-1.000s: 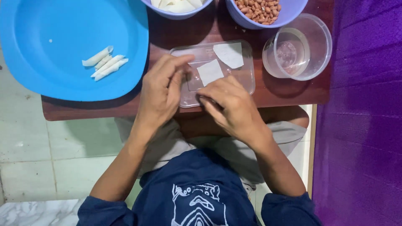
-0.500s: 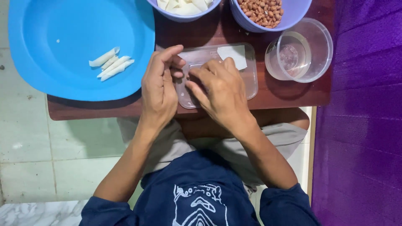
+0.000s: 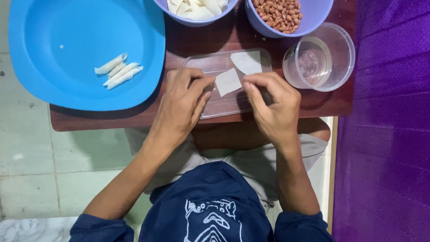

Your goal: Manually assembling peanut rolls by placing a peanut on a small wrapper and rolling it up.

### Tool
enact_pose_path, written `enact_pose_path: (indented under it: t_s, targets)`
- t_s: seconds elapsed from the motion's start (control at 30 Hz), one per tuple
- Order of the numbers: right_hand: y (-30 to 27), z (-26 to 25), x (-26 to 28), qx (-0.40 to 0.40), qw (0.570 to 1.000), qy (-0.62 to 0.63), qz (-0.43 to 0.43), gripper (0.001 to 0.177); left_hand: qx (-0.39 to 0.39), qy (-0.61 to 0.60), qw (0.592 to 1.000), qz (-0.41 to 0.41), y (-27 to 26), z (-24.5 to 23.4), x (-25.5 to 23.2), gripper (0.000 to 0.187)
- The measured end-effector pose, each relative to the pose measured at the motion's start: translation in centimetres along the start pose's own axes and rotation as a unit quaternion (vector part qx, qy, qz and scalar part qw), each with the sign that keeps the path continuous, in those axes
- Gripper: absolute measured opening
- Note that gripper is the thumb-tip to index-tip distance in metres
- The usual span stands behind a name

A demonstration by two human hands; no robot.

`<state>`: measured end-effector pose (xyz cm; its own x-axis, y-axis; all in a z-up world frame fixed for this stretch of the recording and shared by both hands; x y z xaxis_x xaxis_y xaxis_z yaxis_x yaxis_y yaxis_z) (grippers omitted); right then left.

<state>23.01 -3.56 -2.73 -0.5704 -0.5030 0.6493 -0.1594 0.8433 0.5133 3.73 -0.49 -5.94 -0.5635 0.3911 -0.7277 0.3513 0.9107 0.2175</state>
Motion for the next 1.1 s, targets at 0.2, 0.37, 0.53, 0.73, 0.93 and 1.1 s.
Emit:
enact_pose_path:
  t_s: [0.2, 0.37, 0.53, 0.73, 0.93, 1.1]
  targets:
    - [-1.3, 1.2, -0.1, 0.003, 0.999, -0.017, -0.039, 0.014, -0.001, 0.071, 0.997, 0.042, 0.9, 0.4, -0.8, 0.009]
    - [-0.8, 2.4, 0.7, 0.014, 0.994, -0.064, -0.084, 0.012, 0.005, 0.088, 0.996, 0.029, 1.3, 0.9, -0.3, 0.006]
    - [-0.9, 3.0, 0.5, 0.015, 0.995, -0.063, -0.076, 0.009, 0.011, 0.068, 0.998, 0.013, 1.0, 0.9, 0.2, 0.008]
    - [-1.4, 3.2, 0.3, 0.031, 0.991, -0.097, -0.082, 0.007, 0.005, 0.054, 0.998, 0.008, 1.0, 1.0, 0.4, 0.011]
    - [-1.4, 3.5, 0.4, 0.037, 0.993, -0.102, -0.044, 0.009, 0.019, 0.032, 0.999, -0.001, 1.1, 0.7, 0.6, 0.014]
    - [-1.2, 3.5, 0.5, 0.033, 0.993, -0.110, -0.032, 0.007, 0.035, 0.015, 0.999, -0.008, 1.2, 0.6, 0.6, 0.010]
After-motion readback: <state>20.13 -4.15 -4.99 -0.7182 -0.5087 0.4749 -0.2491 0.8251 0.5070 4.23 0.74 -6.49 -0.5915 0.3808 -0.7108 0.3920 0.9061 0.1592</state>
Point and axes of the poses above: each hand's wrist, its own y-axis towards the middle knuckle, its own z-axis out of the palm, x = y × z, the point moved 5 cm from there along y, towards the middle knuckle, and after that the axes turned 14 degrees about -z, right-handed, at the moved point
